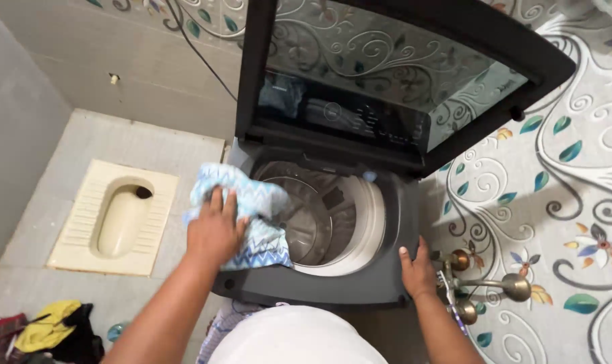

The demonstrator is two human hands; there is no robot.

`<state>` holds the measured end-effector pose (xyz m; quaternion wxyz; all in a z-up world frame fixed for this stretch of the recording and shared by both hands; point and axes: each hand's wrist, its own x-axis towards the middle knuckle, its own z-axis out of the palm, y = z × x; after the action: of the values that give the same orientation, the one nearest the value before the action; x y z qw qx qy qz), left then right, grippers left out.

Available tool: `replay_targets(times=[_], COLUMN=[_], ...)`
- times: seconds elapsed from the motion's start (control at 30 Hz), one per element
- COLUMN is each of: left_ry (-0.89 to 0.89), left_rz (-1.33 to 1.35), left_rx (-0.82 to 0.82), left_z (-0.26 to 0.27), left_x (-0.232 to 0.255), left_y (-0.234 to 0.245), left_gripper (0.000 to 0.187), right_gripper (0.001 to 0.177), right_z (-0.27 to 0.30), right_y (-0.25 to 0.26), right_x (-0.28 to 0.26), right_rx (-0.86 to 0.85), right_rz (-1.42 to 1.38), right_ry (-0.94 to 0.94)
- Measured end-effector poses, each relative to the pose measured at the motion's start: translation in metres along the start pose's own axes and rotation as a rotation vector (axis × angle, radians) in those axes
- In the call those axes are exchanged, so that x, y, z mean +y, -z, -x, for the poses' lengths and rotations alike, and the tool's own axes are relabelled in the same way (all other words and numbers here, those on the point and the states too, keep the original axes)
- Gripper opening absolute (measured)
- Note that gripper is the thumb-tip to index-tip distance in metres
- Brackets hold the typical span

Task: The person wipes the interior and exterior surfaces of a top-loading washing machine using a patterned cloth. They clean the lid, control panel, rim, and the detergent dispenser area.

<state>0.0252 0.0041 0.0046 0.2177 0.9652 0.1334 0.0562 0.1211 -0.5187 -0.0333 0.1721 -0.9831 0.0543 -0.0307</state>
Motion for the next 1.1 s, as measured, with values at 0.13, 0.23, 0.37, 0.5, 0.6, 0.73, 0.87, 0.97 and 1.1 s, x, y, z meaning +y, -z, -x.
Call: replay_targets(times=[0.13,0.23,0.37,0.5,0.6,0.73,0.87,0.97,1.1], left_ry=[0.052,0.06,0.048,0.055,0.074,0.083,0.096,0.109,0.033], left_rz=[0.035,-0.024,-0.02,0.016,-0.006,-0.043,0.015,0.025,0.023], left_rx=[-0.082,-0.161,-0.143,-0.132,-0.174,-0.244,-0.236,-0.235,-0.151], left_z=[-0.058,-0.092,-0.11,-0.107,-0.1,-0.09,-0.104,-0.118,-0.098], left_x=[0.004,0.007,0.013,0.011,0.008,0.003,0.012,0.018,0.007], left_y=[0.009,0.017,0.022,0.019,0.018,0.019,0.024,0.028,0.022], left_gripper=[0.068,0.069,0.069,0.067,0.065,0.061,0.061,0.064,0.065], right_gripper=[0.079,0.077,0.079,0.079,0.079,0.08,0.08,0.079,0.079], right_z=[-0.003,0.002,0.004,0.005,0.006,0.002,0.005,0.002,0.003], right_y=[0.001,0.004,0.009,0.01,0.013,0.011,0.011,0.011,0.01], right_x=[-0.003,-0.007,-0.013,-0.018,-0.019,-0.019,-0.015,-0.016,-0.019], right_rx=[0.013,-0.005,-0.038,-0.032,-0.008,-0.029,-0.054,-0.019,-0.022], right_rz=[-0.015,-0.001,0.02,0.073,0.108,0.086,0.092,0.108,0.101], right_ry=[0.049,-0.004,-0.081,-0.094,-0.062,-0.072,-0.123,-0.069,-0.122])
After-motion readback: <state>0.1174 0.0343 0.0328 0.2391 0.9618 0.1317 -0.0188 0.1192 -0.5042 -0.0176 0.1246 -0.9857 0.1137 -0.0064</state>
